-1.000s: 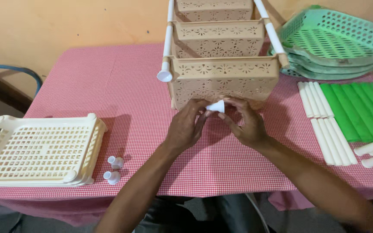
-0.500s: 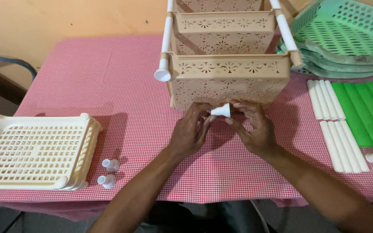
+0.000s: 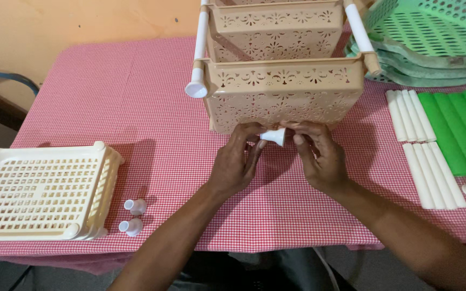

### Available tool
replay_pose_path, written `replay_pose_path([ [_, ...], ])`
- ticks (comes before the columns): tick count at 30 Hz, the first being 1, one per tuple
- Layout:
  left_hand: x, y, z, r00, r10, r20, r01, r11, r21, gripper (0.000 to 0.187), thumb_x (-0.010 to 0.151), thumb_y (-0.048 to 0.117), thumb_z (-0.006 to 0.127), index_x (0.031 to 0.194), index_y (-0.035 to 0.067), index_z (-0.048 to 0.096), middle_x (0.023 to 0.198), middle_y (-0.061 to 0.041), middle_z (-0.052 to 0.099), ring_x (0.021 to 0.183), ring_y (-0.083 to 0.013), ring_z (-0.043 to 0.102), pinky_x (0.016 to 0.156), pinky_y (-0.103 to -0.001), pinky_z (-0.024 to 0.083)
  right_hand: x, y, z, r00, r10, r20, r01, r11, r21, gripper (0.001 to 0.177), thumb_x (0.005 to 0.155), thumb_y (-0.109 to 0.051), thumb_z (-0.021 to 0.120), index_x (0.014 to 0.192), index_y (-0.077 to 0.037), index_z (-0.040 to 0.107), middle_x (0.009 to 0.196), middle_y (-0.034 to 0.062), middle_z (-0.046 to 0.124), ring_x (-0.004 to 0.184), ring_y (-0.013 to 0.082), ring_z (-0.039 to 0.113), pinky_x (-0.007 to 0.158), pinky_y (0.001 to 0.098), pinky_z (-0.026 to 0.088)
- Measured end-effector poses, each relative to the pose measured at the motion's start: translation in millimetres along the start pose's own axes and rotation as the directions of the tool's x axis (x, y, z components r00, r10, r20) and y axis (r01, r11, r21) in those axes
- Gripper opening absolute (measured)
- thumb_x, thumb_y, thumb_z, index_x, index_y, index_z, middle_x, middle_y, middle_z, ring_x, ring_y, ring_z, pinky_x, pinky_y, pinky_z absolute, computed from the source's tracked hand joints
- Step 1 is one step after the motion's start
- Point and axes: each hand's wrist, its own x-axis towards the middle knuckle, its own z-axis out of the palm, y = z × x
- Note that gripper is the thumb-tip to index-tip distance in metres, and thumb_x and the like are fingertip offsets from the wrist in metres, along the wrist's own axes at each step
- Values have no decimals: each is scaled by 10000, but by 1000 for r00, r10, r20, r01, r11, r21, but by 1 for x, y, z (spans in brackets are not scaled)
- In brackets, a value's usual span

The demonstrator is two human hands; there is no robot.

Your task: The person assembles a plastic storage rack by inserting white plastic poles into a white basket tray and attaching white caps to the ends of the poles. The person then places the assembled unit on the table and adjusts a separate beige three-tiered rack by attaching white caps to its legs.

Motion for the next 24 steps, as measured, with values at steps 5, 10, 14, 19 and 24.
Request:
replay_pose_path([
  [5, 0, 0, 0, 999, 30, -18, -30, 1000, 5, 276, 1052, 49, 561, 1302, 48, 446, 1275, -207, 591, 1014, -298, 752, 734, -306, 658, -3, 6, 1, 998, 69, 12, -69, 998, 3, 189, 1080, -72, 553, 1256, -10, 526, 1244, 169, 696, 1220, 246, 699, 1059, 351, 604],
  [10, -2, -2, 0, 1000, 16, 4, -16, 1000, 22, 298, 1044, 43, 573, 1310, 41, 437, 1270, -202, 590, 1036, -301, 746, 756, -319, 653, -6, 8, 1, 995, 96, 27, -97, 994, 51, 213, 1030, -33, 622, 1239, -22, 585, 1199, 142, 708, 1161, 229, 711, 1038, 347, 603],
  [14, -3, -4, 0, 1000, 23, -21, -22, 1000, 8, 279, 1048, 53, 582, 1293, 46, 450, 1265, -202, 595, 1047, -300, 743, 773, -326, 658, -4, 4, 3, 999, 39, 37, -41, 998, 50, 214, 1011, 5, 626, 1217, -29, 583, 1252, 139, 698, 1229, 239, 695, 1067, 355, 602],
  [19, -4, -3, -3, 1000, -11, 5, 11, 1000, -7, 269, 1049, 87, 606, 1279, 66, 467, 1131, -167, 686, 977, -278, 773, 748, -342, 705, -1, -2, 5, 998, -16, 61, 11, 996, 87, 238, 984, 31, 656, 1204, -26, 581, 1315, 156, 651, 1332, 273, 629, 1135, 373, 561],
  [24, -3, 1, -4, 983, -142, 116, 151, 986, -71, 337, 1088, 223, 513, 1375, 59, 449, 1140, -201, 738, 933, -310, 794, 764, -399, 696, -3, -1, 4, 997, -41, 60, 42, 999, -20, 232, 977, -9, 693, 1182, -52, 595, 1292, 125, 656, 1316, 254, 642, 1134, 356, 572],
])
